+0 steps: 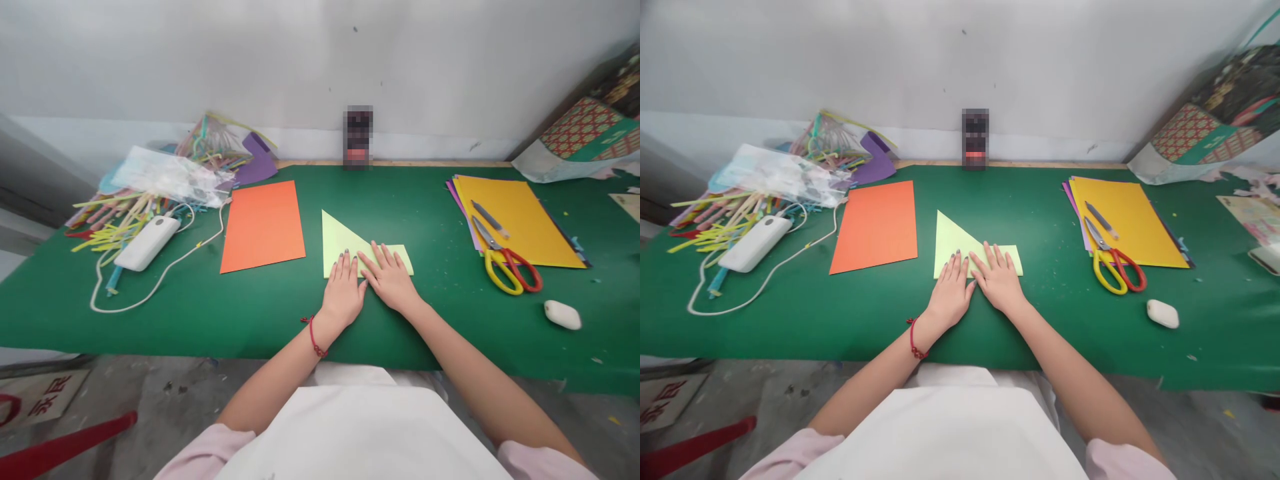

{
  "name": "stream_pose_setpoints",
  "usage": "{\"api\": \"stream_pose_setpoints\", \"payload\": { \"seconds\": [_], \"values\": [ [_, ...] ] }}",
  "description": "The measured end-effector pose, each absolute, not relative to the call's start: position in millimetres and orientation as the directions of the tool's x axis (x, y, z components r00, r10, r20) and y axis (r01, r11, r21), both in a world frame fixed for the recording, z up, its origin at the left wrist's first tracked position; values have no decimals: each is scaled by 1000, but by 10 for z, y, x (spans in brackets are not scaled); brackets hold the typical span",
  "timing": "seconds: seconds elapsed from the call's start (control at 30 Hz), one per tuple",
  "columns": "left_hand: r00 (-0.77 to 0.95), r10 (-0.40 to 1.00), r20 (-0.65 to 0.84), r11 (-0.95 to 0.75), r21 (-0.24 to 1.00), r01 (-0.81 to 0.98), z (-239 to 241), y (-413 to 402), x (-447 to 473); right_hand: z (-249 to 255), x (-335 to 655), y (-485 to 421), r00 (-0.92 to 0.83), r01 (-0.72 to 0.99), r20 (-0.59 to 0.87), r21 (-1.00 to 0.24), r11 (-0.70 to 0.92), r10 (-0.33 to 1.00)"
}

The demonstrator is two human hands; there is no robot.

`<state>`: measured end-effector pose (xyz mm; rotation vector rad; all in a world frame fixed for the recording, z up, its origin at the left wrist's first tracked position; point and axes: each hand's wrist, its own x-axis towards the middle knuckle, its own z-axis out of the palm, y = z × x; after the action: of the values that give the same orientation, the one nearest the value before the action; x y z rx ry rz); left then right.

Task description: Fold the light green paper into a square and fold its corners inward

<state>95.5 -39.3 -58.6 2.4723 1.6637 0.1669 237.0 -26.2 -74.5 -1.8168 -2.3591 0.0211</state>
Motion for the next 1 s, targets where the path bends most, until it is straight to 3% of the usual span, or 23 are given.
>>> {"api": "stream_pose_setpoints", "payload": {
  "seconds": [0.33, 0.83, 1.0],
  "values": [
    [222, 975, 25, -223, 125, 967, -493, -264, 790, -713, 2356, -263, -246, 959, 94, -121, 257, 965],
    [91, 989, -113, -84, 67, 994, -393, -204, 436, -716, 2342, -241, -238, 962, 72, -120, 245, 969],
    [96, 995, -21, -94, 50, 994, -438, -225, 363, -747, 2348, -237, -242, 960, 90, -120, 251, 966]
  ]
}}
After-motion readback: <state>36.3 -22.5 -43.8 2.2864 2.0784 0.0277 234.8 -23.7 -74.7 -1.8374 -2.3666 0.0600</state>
